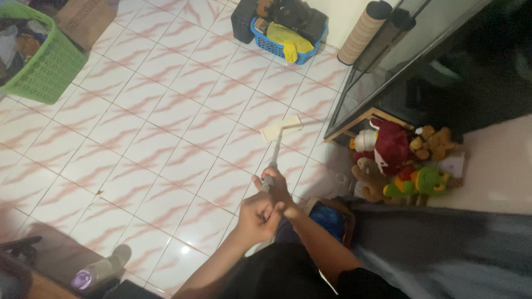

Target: The person attaches a cloth to a mop head, dips it into a bucket, and then mops the tiled floor in a room.

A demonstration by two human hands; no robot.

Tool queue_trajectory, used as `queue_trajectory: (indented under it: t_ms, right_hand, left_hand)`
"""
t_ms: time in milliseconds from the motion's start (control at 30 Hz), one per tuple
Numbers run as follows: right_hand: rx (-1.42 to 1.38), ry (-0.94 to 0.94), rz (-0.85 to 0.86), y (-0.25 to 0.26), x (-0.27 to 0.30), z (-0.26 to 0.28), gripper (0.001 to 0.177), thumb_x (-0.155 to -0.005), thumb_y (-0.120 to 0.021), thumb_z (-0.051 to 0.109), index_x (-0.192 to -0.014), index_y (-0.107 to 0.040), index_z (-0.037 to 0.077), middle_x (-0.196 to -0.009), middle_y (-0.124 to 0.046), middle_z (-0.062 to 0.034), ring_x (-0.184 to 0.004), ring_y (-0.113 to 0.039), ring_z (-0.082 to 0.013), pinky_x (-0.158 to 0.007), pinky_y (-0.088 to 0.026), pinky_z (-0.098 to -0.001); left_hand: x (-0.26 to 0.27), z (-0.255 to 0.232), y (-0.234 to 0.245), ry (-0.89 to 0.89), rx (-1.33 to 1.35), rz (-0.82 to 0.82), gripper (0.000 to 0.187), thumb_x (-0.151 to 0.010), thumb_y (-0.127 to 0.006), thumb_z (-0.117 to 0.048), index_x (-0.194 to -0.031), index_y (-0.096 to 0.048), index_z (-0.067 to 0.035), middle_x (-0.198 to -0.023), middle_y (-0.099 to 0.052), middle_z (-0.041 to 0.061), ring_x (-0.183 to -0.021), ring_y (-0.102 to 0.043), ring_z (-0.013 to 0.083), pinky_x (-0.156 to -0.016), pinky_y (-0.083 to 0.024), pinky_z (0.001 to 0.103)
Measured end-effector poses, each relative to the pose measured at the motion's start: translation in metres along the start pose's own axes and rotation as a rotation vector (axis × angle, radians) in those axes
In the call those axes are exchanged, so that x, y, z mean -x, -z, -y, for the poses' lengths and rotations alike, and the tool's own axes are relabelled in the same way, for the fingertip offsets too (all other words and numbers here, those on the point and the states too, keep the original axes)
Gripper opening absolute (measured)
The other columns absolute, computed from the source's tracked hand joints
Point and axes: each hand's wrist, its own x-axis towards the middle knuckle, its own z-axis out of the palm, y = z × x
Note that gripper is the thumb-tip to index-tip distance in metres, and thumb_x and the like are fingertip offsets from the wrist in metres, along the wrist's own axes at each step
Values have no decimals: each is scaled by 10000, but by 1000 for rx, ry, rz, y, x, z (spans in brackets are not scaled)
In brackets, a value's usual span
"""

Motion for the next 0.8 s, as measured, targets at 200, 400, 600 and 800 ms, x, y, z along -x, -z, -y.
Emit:
queue_trajectory:
  t_ms: [200,400,600,800]
  right_hand:
    - [184,10,129,73,-109,-57,341,-817,-808,-19,-830,-478,66,-781,-459,-15,-740,-438,-117,-630,-453,-294]
    - [329,131,592,145,-231,-116,405,-709,-897,228,-777,-535,60,-756,-540,-86,-694,-504,-208,-643,-452,-368]
    - [261,380,387,115,-265,-113,321,-815,-815,204,-911,-549,51,-910,-532,-111,-834,-521,-246,-741,-479,-372]
    - [306,147,36,86,-224,-97,399,-838,-838,295,-817,-511,67,-772,-522,-70,-672,-473,-206,-615,-448,-345]
  left_hand:
    - [-101,46,-40,-231,113,117,344,-821,-682,7,-707,-367,-68,-824,-624,119,-731,-612,269,-621,-462,346]
    - [-153,138,-93,163,-58,45,357,-890,-730,-51,-634,-486,2,-640,-564,126,-518,-508,205,-510,-397,328]
    - [-164,200,-98,259,12,-418,342,-1022,-584,-44,-691,-514,3,-620,-518,86,-568,-442,134,-529,-365,321]
    - [-155,175,-98,237,-29,-328,295,-982,-629,-41,-706,-534,1,-635,-535,95,-555,-467,176,-531,-387,340]
